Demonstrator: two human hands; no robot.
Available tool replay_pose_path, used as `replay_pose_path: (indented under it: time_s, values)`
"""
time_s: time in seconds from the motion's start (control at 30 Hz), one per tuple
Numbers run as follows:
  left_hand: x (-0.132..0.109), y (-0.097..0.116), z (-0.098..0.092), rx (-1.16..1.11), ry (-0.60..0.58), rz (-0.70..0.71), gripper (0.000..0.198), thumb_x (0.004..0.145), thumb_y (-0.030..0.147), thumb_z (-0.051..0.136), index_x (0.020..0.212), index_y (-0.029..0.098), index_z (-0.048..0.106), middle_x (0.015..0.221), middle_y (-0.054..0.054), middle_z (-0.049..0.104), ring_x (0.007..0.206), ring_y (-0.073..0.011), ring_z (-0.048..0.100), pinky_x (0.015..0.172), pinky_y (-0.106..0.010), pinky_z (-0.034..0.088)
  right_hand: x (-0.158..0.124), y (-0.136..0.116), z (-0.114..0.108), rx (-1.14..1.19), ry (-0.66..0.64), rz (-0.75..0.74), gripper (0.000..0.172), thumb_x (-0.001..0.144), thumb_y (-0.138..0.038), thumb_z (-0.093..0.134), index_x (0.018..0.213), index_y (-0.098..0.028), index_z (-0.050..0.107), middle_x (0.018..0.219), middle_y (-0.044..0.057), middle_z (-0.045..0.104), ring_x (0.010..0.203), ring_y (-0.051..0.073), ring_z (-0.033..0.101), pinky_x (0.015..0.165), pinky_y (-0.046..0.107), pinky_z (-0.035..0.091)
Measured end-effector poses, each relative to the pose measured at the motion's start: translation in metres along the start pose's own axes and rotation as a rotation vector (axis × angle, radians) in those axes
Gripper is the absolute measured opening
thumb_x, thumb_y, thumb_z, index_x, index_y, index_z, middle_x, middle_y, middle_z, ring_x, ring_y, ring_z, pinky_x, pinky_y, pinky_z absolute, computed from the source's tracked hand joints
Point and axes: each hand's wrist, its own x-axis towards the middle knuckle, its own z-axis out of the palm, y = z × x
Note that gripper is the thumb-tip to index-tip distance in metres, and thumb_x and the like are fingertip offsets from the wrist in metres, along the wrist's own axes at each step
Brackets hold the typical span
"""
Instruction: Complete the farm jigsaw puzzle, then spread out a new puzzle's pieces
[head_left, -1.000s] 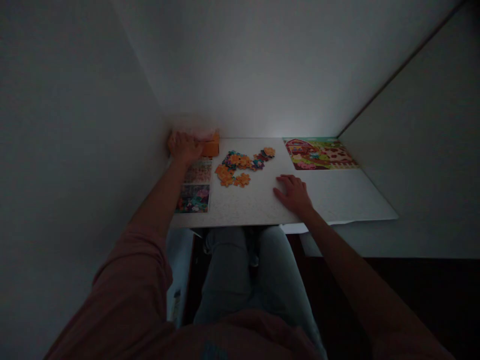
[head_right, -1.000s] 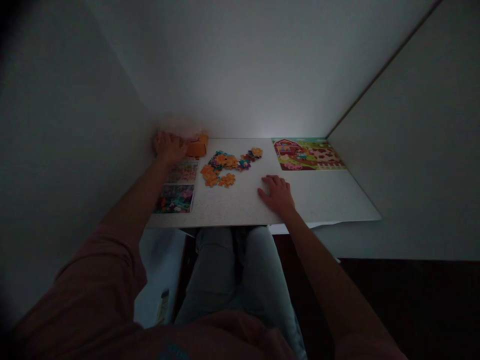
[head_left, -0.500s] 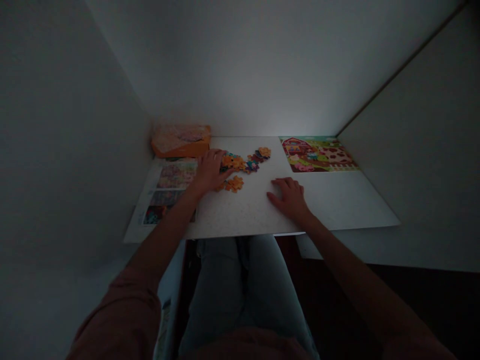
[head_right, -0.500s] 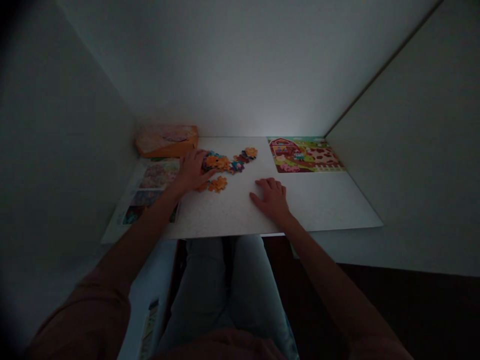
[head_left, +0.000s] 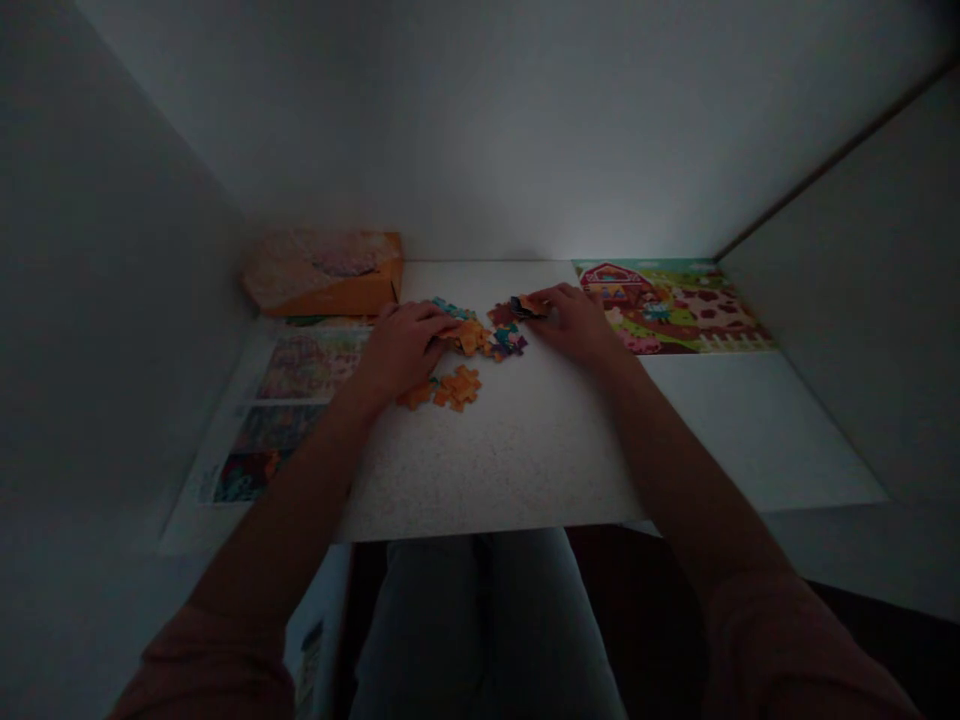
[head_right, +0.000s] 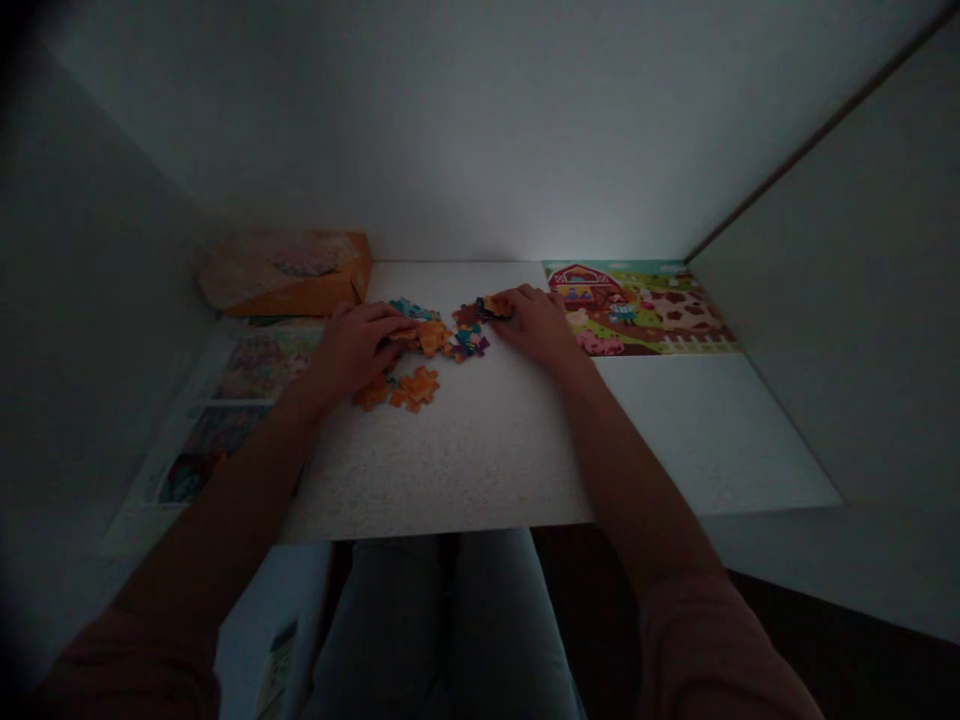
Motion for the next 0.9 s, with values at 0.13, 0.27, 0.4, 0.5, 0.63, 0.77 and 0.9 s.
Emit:
replay_pose_path:
  time_s: [0.13,0.27,0.4,0.5,0.63,0.77,0.9]
  values:
    - [0.002,0.006,-0.005,-0.189,0.204,-0.086,0.032,0.123,0.044,0.075,0.144,0.035,0.097,0.137,-0.011,0.092,0.128,-0.0354,0.086,0.118,-0.053,0.067,-0.001,0.007,-0.004,0.092,0.039,-0.07,0.037,0.112,-0.049,0.083,0.142,-0.029,0.092,0.146,0.017,0.09,0.133,0.045,0.086,0.127,0.071,0.065]
    - [-0.001,0.018,-0.003,-0.504,0.133,-0.194,0.04,0.113,0.051,0.091,0.148,0.032,0.088,0.108,-0.004,0.089,0.095,-0.0284,0.084,0.086,-0.042,0.069,0.002,0.011,-0.004,0.19,0.06,-0.099,0.029,0.117,-0.057,0.079,0.127,-0.034,0.094,0.133,0.011,0.093,0.12,0.04,0.088,0.118,0.065,0.07]
    - [-0.008,0.041,0.009,-0.61,-0.079,-0.181,0.049,0.104,0.05,0.102,0.146,0.034,0.081,0.104,-0.001,0.086,0.09,-0.0269,0.084,0.078,-0.04,0.067,0.007,0.02,-0.003,0.266,0.201,-0.044,0.041,0.116,-0.069,0.082,0.129,-0.031,0.091,0.119,0.012,0.093,0.114,0.041,0.089,0.112,0.063,0.072]
    - [-0.012,0.059,0.018,-0.518,-0.197,-0.087,0.058,0.097,0.047,0.109,0.147,0.037,0.083,0.109,-0.001,0.087,0.098,-0.0308,0.087,0.087,-0.044,0.071,0.008,0.017,-0.005,0.434,0.236,-0.009,0.058,0.109,-0.083,0.091,0.142,-0.036,0.086,0.11,0.008,0.093,0.109,0.039,0.09,0.103,0.059,0.075]
    - [-0.013,0.071,0.021,-0.429,-0.242,0.006,0.067,0.092,0.043,0.114,0.151,0.04,0.083,0.135,-0.005,0.088,0.124,-0.0379,0.088,0.112,-0.053,0.073,0.005,0.0,-0.011,0.627,0.098,0.003,0.059,0.107,-0.086,0.095,0.141,-0.039,0.082,0.101,0.002,0.092,0.104,0.036,0.092,0.094,0.054,0.079]
    - [-0.012,0.068,0.012,-0.362,-0.186,0.095,0.05,0.089,0.056,0.117,0.126,0.039,0.087,0.155,-0.008,0.08,0.158,-0.0454,0.073,0.136,-0.064,0.06,0.002,-0.004,-0.014,0.746,-0.016,0.023,0.055,0.105,-0.079,0.102,0.133,-0.038,0.079,0.092,-0.002,0.089,0.096,0.032,0.092,0.086,0.048,0.079]
    - [-0.017,0.067,0.0,-0.254,-0.336,0.265,0.053,0.085,0.066,0.118,0.118,0.039,0.088,0.146,-0.008,0.082,0.146,-0.0454,0.074,0.139,-0.068,0.052,-0.003,0.003,-0.019,0.825,-0.112,0.046,0.053,0.1,-0.071,0.109,0.122,-0.033,0.079,0.089,-0.003,0.086,0.085,0.027,0.089,0.078,0.043,0.075]
